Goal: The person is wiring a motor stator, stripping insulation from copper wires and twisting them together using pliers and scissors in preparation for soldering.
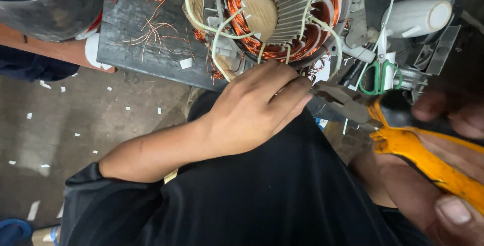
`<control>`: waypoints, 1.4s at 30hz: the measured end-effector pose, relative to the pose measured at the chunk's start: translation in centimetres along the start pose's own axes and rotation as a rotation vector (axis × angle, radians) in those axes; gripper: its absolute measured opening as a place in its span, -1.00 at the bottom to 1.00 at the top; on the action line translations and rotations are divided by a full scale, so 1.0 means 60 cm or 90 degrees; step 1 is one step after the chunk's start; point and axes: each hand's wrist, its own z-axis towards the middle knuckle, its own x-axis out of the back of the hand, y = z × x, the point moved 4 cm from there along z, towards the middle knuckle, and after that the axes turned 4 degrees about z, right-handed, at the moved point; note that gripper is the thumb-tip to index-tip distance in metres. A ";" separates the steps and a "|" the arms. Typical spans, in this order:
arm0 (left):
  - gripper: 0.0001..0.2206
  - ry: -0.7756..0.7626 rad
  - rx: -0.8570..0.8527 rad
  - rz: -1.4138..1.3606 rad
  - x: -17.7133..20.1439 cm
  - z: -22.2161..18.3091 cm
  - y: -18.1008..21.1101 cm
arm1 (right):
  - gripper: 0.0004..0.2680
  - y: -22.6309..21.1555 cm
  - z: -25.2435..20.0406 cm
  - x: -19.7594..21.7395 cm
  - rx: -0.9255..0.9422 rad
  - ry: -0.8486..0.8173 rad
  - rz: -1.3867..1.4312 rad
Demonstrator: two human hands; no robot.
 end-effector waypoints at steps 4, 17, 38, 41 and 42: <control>-0.92 -0.005 0.003 -0.006 -0.001 0.001 0.000 | -0.92 0.043 0.075 -0.071 0.725 0.196 -0.094; -0.94 0.007 -0.051 0.024 -0.004 -0.001 -0.003 | -0.37 0.095 0.115 0.014 0.101 -0.167 0.025; -0.75 0.125 -0.353 0.204 -0.003 -0.001 -0.001 | -0.76 0.190 0.313 -0.189 -0.574 -0.219 -0.074; -0.73 0.132 -0.341 0.175 -0.002 0.003 0.001 | -0.72 0.173 0.312 -0.169 -0.527 -0.271 0.012; -0.74 0.115 -0.313 0.159 -0.001 0.003 0.000 | -0.87 0.155 0.313 -0.158 -0.482 -0.276 0.105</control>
